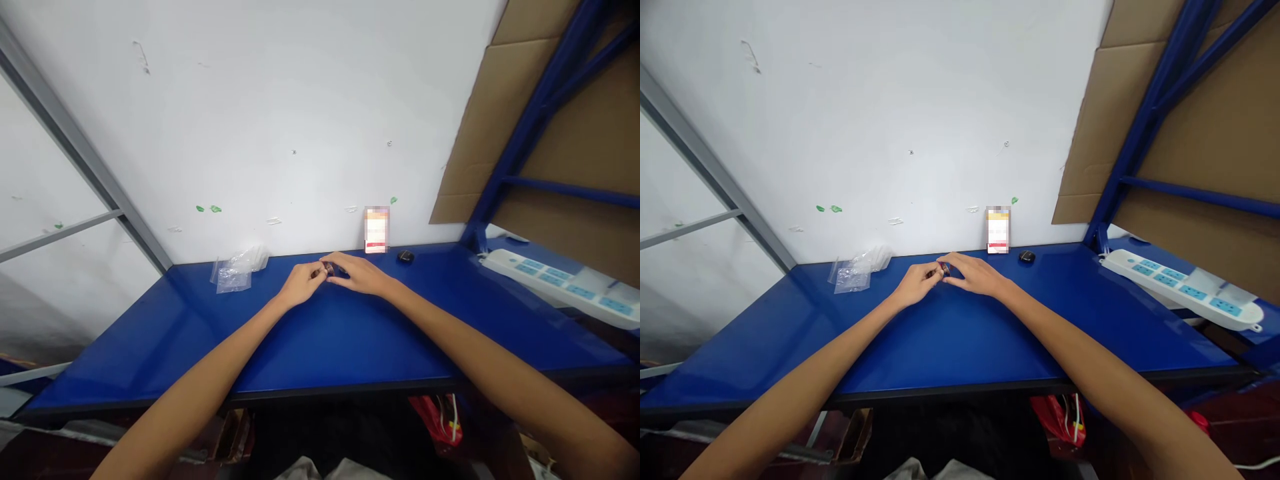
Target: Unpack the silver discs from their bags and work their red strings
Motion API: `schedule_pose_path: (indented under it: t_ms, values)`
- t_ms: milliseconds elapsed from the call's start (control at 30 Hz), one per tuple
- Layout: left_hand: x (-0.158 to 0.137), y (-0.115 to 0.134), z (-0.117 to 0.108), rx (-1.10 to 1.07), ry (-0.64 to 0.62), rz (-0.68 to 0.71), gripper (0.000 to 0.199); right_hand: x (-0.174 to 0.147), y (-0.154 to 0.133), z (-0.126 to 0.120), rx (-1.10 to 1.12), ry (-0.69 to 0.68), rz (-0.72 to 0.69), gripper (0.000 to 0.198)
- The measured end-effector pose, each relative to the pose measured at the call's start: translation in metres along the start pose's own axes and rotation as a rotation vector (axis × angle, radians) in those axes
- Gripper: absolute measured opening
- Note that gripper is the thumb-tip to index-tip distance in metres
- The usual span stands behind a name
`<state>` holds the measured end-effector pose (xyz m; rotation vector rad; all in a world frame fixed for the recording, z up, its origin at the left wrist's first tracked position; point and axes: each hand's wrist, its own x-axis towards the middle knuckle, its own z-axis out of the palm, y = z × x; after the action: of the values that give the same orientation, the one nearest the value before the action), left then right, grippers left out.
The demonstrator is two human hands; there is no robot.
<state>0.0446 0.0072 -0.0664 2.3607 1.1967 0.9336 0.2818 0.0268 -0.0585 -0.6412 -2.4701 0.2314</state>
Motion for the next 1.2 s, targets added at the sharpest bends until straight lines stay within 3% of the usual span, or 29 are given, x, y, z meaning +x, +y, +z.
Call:
schedule_pose_path:
  t_ms: [100, 233, 333, 433, 600, 733, 1000, 1200]
  values:
    - [-0.001, 0.004, 0.001, -0.033, 0.009, -0.003, 0.033, 0.000, 0.005, 0.001, -0.020, 0.030, 0.022, 0.046]
    - [0.000, 0.001, -0.003, -0.005, 0.107, -0.047, 0.029, -0.002, 0.009, 0.000, -0.053, 0.042, 0.083, 0.056]
    - [0.004, -0.012, -0.016, 0.085, 0.215, -0.106, 0.026, -0.003, 0.015, -0.001, -0.064, 0.055, 0.110, 0.061]
    - [0.008, -0.033, -0.037, 0.202, 0.264, -0.169, 0.023, -0.006, 0.027, -0.004, -0.105, 0.097, 0.136, 0.051]
    - [0.009, -0.070, -0.059, 0.384, 0.270, -0.409, 0.015, -0.012, 0.048, -0.009, -0.135, 0.064, 0.205, 0.021]
    - [0.008, -0.083, -0.056, 0.445, 0.171, -0.488, 0.014, -0.015, 0.054, -0.014, -0.110, 0.004, 0.222, 0.027]
    - [0.009, -0.055, -0.046, 0.506, 0.230, -0.244, 0.021, -0.016, 0.064, -0.019, -0.138, -0.094, 0.166, 0.027]
    - [0.010, -0.048, -0.035, 0.469, 0.054, -0.112, 0.022, -0.015, 0.063, -0.022, -0.066, -0.087, 0.117, 0.028]
